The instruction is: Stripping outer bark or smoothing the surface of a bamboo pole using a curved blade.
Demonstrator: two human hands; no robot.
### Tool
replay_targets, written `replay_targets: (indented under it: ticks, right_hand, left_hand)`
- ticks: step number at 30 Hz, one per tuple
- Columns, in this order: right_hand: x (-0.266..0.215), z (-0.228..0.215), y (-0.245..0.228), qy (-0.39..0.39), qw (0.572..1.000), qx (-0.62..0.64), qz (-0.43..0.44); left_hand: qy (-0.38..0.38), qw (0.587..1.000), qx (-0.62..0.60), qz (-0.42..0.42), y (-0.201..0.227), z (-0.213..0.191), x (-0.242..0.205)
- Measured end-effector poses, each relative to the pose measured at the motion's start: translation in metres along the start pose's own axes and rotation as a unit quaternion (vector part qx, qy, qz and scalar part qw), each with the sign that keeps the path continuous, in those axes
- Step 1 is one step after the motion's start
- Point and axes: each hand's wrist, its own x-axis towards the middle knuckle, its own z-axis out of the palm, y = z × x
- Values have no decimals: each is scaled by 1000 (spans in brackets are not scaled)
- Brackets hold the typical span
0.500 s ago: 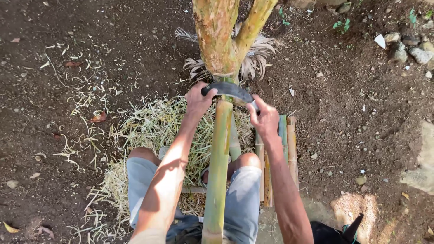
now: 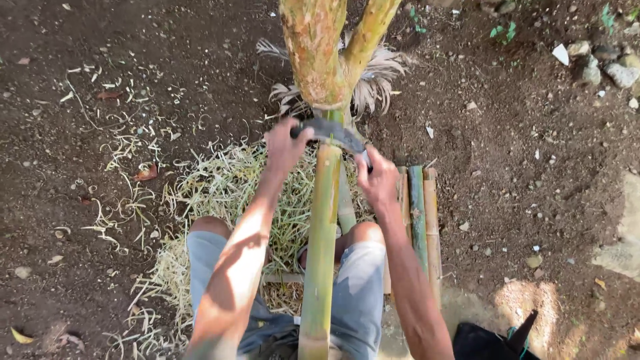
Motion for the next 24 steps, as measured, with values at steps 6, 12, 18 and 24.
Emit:
replay_targets:
  ticks: [6, 12, 18, 24]
  right_hand:
    - [24, 7, 13, -45, 998, -1, 44]
    - [44, -8, 0, 18, 998, 8, -59]
    - [18, -2, 5, -2, 999, 41, 22]
    - [-3, -18, -7, -41, 997, 24, 60]
  left_hand:
    - [53, 997, 17, 49, -4, 11, 32]
    - [33, 997, -61, 41, 16, 3, 37]
    - [13, 1000, -6, 16, 39, -14, 17]
    - [34, 995, 74, 54, 31, -11, -16]
